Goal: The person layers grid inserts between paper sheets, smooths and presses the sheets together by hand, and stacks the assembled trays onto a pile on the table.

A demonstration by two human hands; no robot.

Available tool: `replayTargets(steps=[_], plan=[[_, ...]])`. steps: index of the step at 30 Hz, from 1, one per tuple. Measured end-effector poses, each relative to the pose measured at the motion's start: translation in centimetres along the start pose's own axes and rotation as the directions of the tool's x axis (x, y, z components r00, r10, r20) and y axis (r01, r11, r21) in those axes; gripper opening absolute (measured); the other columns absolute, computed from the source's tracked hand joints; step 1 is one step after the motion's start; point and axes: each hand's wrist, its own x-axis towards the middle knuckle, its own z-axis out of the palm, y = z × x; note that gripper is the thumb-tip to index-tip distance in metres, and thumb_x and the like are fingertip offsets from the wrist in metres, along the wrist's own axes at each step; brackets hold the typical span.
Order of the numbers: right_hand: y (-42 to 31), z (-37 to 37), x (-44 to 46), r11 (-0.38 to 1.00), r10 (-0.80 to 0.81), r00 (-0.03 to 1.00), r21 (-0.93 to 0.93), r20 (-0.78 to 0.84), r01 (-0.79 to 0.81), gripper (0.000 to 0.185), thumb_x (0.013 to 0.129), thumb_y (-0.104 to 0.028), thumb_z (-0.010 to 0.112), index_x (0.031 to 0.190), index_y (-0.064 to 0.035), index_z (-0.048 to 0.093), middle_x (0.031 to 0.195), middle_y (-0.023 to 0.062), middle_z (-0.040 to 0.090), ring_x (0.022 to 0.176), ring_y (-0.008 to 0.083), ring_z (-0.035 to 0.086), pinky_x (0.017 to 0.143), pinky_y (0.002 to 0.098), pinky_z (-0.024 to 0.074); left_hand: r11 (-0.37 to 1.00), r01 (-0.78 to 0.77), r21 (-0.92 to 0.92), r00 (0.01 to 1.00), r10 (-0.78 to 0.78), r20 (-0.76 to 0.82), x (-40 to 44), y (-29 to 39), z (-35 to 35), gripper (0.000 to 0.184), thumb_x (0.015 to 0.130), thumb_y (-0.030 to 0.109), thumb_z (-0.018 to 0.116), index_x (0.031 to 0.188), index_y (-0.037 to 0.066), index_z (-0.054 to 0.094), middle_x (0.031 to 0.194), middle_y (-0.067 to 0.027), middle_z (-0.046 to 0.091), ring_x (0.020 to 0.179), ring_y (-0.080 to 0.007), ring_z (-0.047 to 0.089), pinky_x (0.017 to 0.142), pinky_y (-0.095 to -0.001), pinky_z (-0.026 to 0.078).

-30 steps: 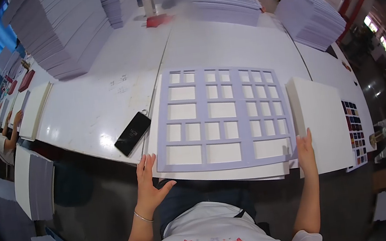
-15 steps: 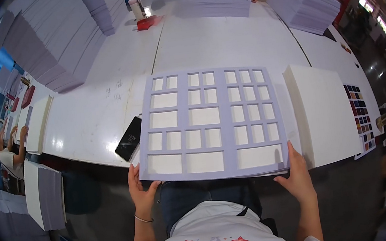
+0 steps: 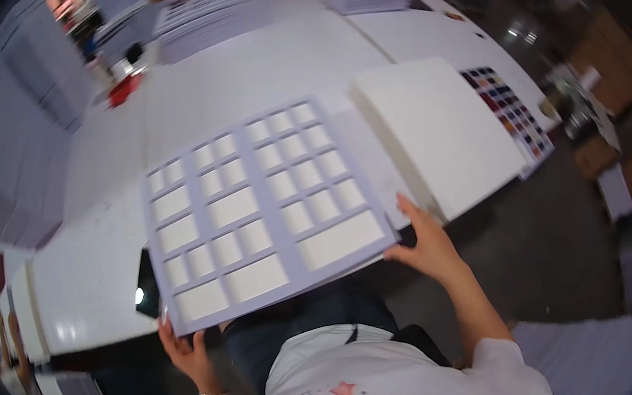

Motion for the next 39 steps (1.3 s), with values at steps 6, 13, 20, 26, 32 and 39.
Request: replayTargets(steps=[6,13,20,26,32,39], plan=[[14.2,-3.3,2.3,0.760,0.362,0.596,-0.143,-0.717,-0.634,0.093,0.071,-0.038,0.072,0.136,0.0065,0.022,0.137,0.0275,0.028,0.129,0.0403,0.024,0.107,0.0428,0.0215,0.999,-0.033,0.036,0.999,0.032,0.030,0.1,0.7,0.3,0.076,0.076,-0.005,0.062,0.140,0.002,0.021,0.137,-0.0171,0.036,0.125,-0.0254,0.036,0.104,-0.0353,0.029],[20.5,-2.7,2.6,0.707,0.678,0.635,0.564,-0.370,-0.426,0.106,0.069,-0.035,0.075,0.136,0.0134,0.009,0.134,0.0271,0.037,0.125,0.0281,0.038,0.102,0.0286,0.0298,0.999,-0.040,0.013,0.999,0.039,0.035,0.0,0.8,-0.3,0.076,0.078,0.001,0.064,0.140,0.002,0.020,0.134,-0.0170,0.038,0.124,-0.0251,0.038,0.105,-0.0348,0.027],[18.5,-1.8,4.5,0.463,0.785,0.277,0.228,-0.553,-0.857,0.091,0.080,-0.039,0.061,0.140,0.0030,0.006,0.148,0.0182,0.010,0.137,0.0315,0.006,0.106,0.0559,0.0132,0.999,-0.005,0.051,1.000,0.004,0.014,0.3,1.2,-0.4,0.079,0.075,0.000,0.067,0.139,0.000,0.020,0.130,-0.0177,0.041,0.120,-0.0257,0.041,0.103,-0.0346,0.030],[18.1,-3.2,4.5,0.916,0.219,0.434,0.030,-0.874,-0.401,0.063,0.081,-0.002,0.055,0.135,0.0052,0.023,0.138,0.0263,0.029,0.130,0.0357,0.028,0.107,0.0426,0.0238,0.998,-0.015,0.067,1.000,0.015,-0.007,0.6,1.0,-1.0,0.078,0.074,0.003,0.069,0.137,-0.003,0.023,0.123,-0.0171,0.047,0.112,-0.0233,0.047,0.098,-0.0329,0.034],[16.8,-5.9,4.7,0.646,0.648,0.367,0.737,-0.668,0.200,0.056,0.082,0.003,0.052,0.134,-0.0073,0.032,0.120,0.0174,0.049,0.101,0.0275,0.053,0.086,0.0418,0.0456,0.991,-0.053,0.122,0.998,0.056,-0.020,0.9,0.5,-1.2,0.070,0.073,0.005,0.068,0.133,-0.003,0.033,0.118,-0.0164,0.053,0.110,-0.0232,0.051,0.097,-0.0339,0.037],[7.8,-2.6,7.8,0.468,0.409,0.858,0.879,-0.310,0.094,0.051,0.089,-0.002,0.045,0.137,-0.0103,0.028,0.130,0.0134,0.043,0.116,0.0265,0.045,0.098,0.0391,0.0372,0.935,-0.141,0.324,0.985,0.166,-0.049,0.9,1.0,-0.4,0.063,0.068,0.012,0.074,0.124,0.004,0.047,0.117,-0.0124,0.055,0.109,-0.0271,0.051,0.093,-0.0344,0.040]])
